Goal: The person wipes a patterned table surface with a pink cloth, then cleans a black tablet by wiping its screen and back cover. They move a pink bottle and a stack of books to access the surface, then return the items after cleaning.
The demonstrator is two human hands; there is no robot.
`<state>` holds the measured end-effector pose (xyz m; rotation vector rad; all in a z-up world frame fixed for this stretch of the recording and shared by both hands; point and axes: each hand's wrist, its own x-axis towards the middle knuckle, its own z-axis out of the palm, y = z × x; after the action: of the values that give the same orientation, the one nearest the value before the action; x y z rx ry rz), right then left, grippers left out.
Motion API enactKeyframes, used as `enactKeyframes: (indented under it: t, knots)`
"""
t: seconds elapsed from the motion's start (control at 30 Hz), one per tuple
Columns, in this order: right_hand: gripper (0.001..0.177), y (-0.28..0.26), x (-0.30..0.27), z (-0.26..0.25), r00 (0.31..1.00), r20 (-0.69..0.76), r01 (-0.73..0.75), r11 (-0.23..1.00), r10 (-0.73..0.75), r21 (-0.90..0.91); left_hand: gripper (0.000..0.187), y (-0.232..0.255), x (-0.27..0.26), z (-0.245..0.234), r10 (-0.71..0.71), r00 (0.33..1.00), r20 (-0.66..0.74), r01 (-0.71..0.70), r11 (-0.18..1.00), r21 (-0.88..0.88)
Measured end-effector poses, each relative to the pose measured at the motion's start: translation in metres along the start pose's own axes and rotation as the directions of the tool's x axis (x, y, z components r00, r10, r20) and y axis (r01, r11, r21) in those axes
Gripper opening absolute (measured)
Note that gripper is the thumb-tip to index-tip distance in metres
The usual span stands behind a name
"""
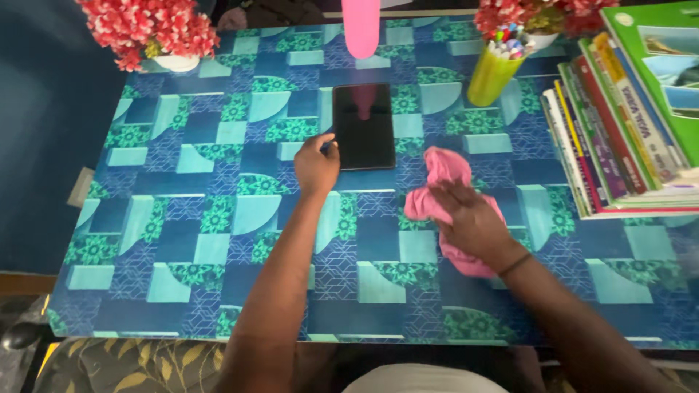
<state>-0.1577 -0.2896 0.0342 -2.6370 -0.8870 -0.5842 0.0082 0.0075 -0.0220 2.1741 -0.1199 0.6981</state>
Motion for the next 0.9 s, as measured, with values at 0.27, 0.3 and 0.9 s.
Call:
enactKeyframes:
  t: [0.27, 0.3, 0.9]
  knots:
    - [0.058, -0.038, -0.054, -0.044, 0.965, 0.069, -0.259, 0.961, 0.253, 0.100, 0.019, 0.007, -0.003, -0.003, -0.014, 1.000, 0.021, 0.014, 1.000, -0.022]
    - [0.058, -0.040, -0.058, -0.047, 0.967, 0.058, -0.255, 0.960, 0.249, 0.117, 0.019, 0.007, -0.003, -0.004, 0.011, 1.000, 0.017, -0.011, 1.000, -0.002]
    - [0.040, -0.018, -0.114, -0.085, 0.966, 0.104, -0.259, 0.846, 0.238, 0.466, 0.032, 0.101, -0.027, 0.002, 0.589, 0.805, 0.066, -0.590, 0.784, 0.193]
